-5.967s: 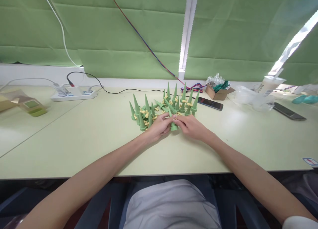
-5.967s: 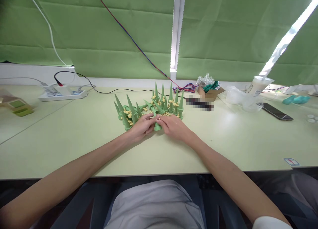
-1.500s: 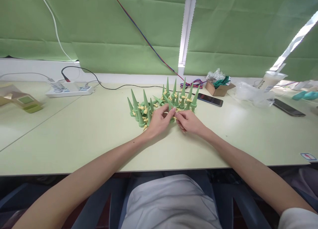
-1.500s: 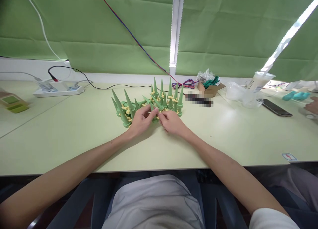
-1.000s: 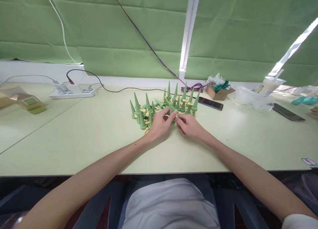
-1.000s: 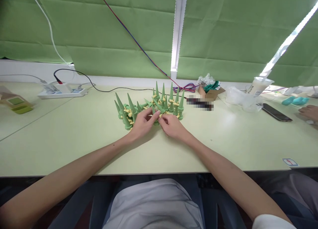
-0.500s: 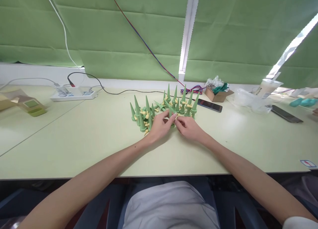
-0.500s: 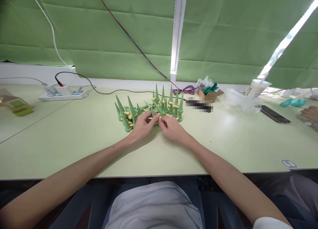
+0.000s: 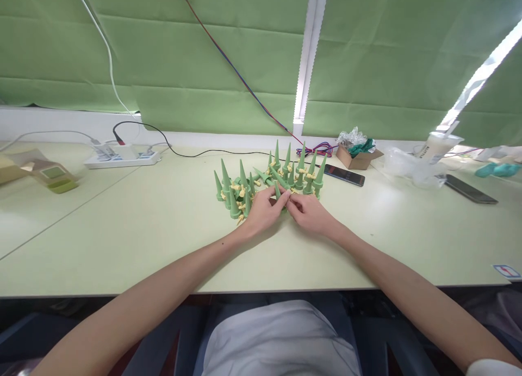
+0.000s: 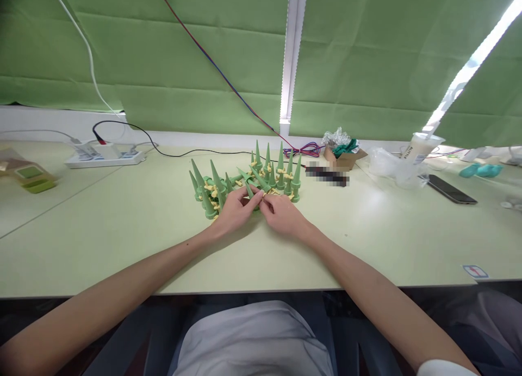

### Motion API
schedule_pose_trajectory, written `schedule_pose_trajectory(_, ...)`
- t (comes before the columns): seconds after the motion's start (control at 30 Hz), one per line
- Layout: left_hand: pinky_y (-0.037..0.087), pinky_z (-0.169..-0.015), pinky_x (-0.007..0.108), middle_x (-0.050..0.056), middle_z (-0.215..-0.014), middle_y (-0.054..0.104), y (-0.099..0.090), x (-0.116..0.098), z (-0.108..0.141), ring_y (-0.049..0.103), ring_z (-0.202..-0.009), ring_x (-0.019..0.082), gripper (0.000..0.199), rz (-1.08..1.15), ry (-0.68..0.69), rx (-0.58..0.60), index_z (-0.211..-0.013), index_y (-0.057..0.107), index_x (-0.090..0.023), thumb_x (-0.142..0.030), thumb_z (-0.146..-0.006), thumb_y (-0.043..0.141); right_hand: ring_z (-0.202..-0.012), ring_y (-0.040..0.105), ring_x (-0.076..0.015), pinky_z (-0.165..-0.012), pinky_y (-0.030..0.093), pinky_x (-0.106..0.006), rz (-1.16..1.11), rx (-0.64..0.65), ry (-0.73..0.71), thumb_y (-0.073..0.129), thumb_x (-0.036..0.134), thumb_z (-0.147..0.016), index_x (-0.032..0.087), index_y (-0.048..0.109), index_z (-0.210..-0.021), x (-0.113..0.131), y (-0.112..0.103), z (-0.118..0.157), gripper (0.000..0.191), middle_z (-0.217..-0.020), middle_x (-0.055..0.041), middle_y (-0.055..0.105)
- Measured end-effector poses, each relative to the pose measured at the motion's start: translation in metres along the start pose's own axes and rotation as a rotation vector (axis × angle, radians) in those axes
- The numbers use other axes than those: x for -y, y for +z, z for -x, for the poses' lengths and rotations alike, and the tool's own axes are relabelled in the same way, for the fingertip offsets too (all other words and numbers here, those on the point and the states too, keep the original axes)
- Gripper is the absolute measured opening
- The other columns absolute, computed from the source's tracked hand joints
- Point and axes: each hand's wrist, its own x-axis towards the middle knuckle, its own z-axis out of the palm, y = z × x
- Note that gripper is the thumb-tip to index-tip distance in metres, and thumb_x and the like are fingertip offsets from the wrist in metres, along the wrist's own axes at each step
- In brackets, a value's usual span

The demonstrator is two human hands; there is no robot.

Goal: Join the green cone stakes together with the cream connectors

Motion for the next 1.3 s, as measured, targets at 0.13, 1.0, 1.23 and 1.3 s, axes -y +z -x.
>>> schedule_pose_trajectory(0.13,0.036,-0.055,0.026,0.001,-0.076,0.063,0.0001,0.0011,-0.0003,0.045,-0.058,0.01,0.034,0.007,0.008,-0.001,-0.084,0.064,-0.016,-0.047,-0.094,0.055,-0.05,0.031,-0.0112,-0.055,0.025,-0.029,-0.005,0.0,0.005,0.041,0.028,-0.098,0.021,0.036,-0.066,0.0004,-0.0001,0.0,0.033,-0.055,0.0043,0.042)
schedule_pose_trajectory(1.0,0.043,-0.058,0.027,0.005,-0.087,0.071,-0.0017,0.003,-0.0009,0.054,-0.061,0.013,0.035,-0.051,0.025,0.023,-0.09,0.067,-0.016,-0.047,-0.095,0.053,-0.05,0.033,-0.0118,-0.054,0.025,-0.029,-0.026,0.019,0.022,0.042,0.027,-0.098,0.021,0.039,-0.066,0.0041,-0.0017,0.0011,0.033,-0.054,0.0041,0.042)
schedule_pose_trajectory(1.23,0.041,-0.058,0.027,0.005,-0.088,0.071,-0.0012,0.0017,-0.0019,0.052,-0.061,0.012,0.032,-0.052,0.01,0.044,-0.089,0.065,-0.016,-0.045,-0.094,0.054,-0.051,0.033,-0.0115,-0.055,0.026,-0.029,-0.016,0.025,0.02,0.043,0.025,-0.097,0.021,0.038,-0.065,0.0047,-0.0029,0.0015,0.032,-0.054,0.0043,0.041)
schedule_pose_trajectory(1.3,0.04,-0.057,0.027,0.004,-0.087,0.07,-0.0013,0.0015,-0.0018,0.051,-0.059,0.012,0.031,-0.054,0.007,0.047,-0.089,0.065,-0.016,-0.044,-0.094,0.054,-0.051,0.033,-0.0115,-0.056,0.026,-0.029,-0.012,0.023,0.021,0.044,0.026,-0.096,0.021,0.038,-0.065,0.0046,-0.0028,0.0015,0.032,-0.054,0.0042,0.042)
